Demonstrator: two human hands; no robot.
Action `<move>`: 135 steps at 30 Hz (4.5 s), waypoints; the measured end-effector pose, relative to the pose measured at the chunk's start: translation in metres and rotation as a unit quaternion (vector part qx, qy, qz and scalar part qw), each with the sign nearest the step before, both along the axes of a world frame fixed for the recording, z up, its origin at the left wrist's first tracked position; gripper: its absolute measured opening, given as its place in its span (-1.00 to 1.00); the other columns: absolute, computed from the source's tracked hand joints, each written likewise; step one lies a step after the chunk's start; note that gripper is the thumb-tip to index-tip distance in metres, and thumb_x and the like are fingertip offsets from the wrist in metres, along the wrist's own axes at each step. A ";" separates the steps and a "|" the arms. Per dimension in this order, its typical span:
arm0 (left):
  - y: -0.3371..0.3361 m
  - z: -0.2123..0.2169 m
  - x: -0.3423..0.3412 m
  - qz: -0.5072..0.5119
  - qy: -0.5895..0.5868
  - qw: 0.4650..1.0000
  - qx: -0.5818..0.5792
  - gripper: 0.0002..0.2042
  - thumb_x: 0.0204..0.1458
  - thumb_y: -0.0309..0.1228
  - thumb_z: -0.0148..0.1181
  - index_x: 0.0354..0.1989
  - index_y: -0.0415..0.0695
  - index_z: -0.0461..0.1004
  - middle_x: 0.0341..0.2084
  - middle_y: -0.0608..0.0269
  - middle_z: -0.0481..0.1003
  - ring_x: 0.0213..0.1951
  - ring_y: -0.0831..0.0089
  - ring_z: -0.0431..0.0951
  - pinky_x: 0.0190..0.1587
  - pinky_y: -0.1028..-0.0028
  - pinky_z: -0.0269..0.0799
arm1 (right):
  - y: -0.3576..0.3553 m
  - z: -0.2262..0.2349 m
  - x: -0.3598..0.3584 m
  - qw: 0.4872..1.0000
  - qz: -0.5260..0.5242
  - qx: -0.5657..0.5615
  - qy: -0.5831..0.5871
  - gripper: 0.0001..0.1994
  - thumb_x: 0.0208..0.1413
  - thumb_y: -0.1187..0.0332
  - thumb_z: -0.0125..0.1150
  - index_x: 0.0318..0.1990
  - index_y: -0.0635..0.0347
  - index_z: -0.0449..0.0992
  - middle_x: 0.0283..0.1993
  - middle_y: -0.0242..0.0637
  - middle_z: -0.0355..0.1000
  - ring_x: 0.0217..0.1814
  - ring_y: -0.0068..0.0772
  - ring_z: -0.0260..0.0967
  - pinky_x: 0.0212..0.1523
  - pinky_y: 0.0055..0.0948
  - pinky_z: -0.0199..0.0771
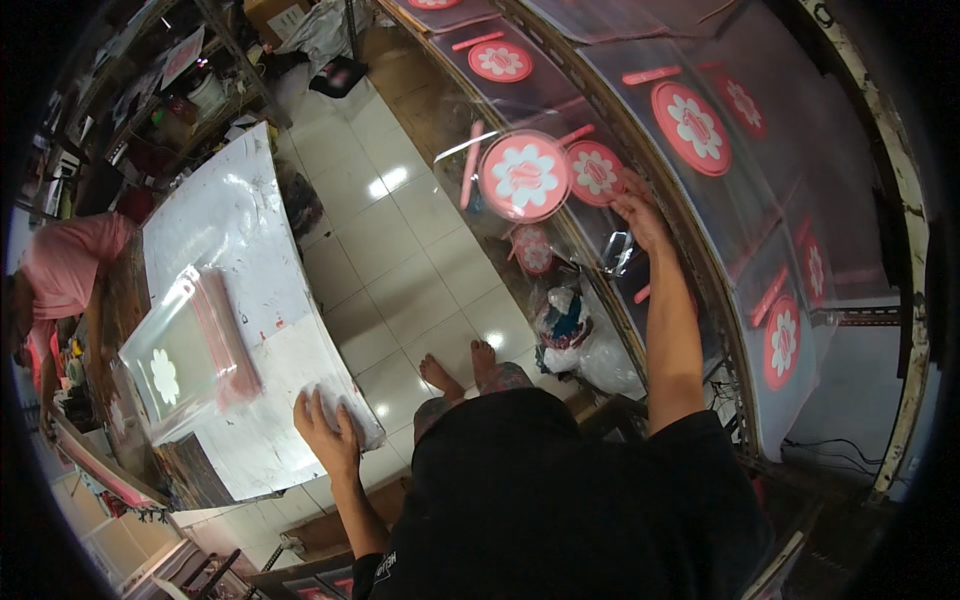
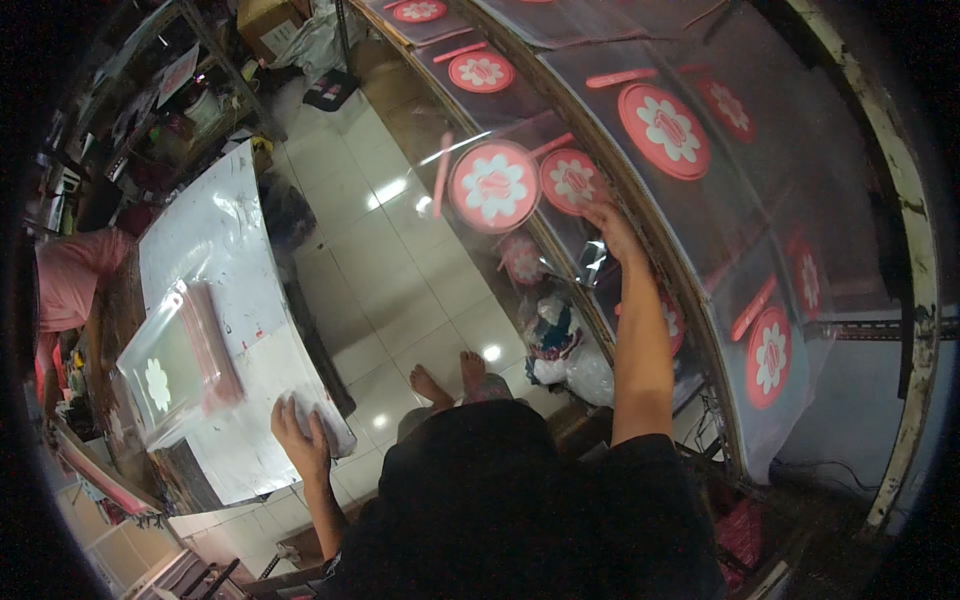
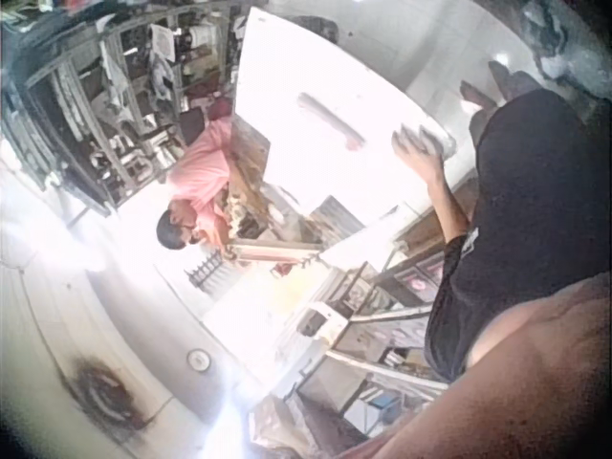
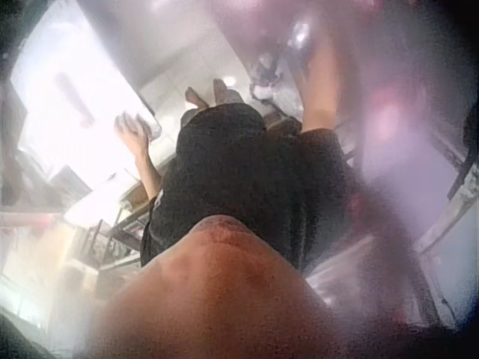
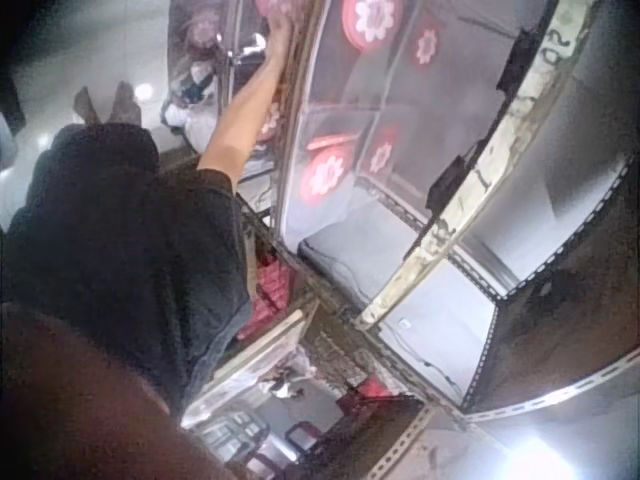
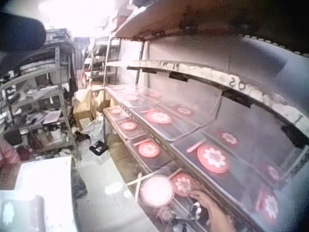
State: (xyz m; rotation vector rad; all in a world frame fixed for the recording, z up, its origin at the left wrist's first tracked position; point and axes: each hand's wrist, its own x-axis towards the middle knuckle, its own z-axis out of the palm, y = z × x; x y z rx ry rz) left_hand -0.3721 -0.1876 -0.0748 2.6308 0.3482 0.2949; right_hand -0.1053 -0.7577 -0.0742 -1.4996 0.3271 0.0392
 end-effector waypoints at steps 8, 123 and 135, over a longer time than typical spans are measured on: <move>-0.014 -0.031 -0.003 0.021 -0.050 0.996 0.070 -0.50 0.09 -0.37 0.17 0.19 -0.34 0.30 0.27 -0.28 0.18 0.29 -0.22 0.16 0.33 -0.02 0.04 | -0.151 -0.160 -0.047 0.968 -0.098 -0.213 -0.093 -0.46 0.37 0.26 -0.04 0.44 0.08 0.06 0.41 -0.26 0.18 0.37 -0.26 0.27 0.37 -0.30 0.23; 0.306 0.096 -0.054 0.286 -0.249 0.875 0.301 -0.16 -0.13 -0.38 0.38 0.39 -0.14 0.10 0.26 -0.12 0.22 0.32 -0.06 0.16 0.35 -0.01 0.02 | 0.283 -0.195 -0.248 0.905 0.334 -0.216 0.151 -0.70 0.26 0.35 0.11 0.06 0.34 0.47 -0.11 -0.13 0.52 -0.22 -0.30 0.61 -0.31 -0.44 0.52; 0.221 0.064 0.009 -0.079 -0.161 0.952 0.248 -0.68 -0.05 -0.53 0.12 -0.05 -0.16 0.50 -0.46 0.22 0.35 -0.34 0.23 0.41 -0.22 0.21 0.27 | 0.295 -0.161 -0.269 0.957 0.242 -0.065 0.145 -0.72 0.30 0.35 0.13 0.08 0.30 0.44 -0.01 -0.15 0.49 -0.06 -0.27 0.55 -0.18 -0.39 0.55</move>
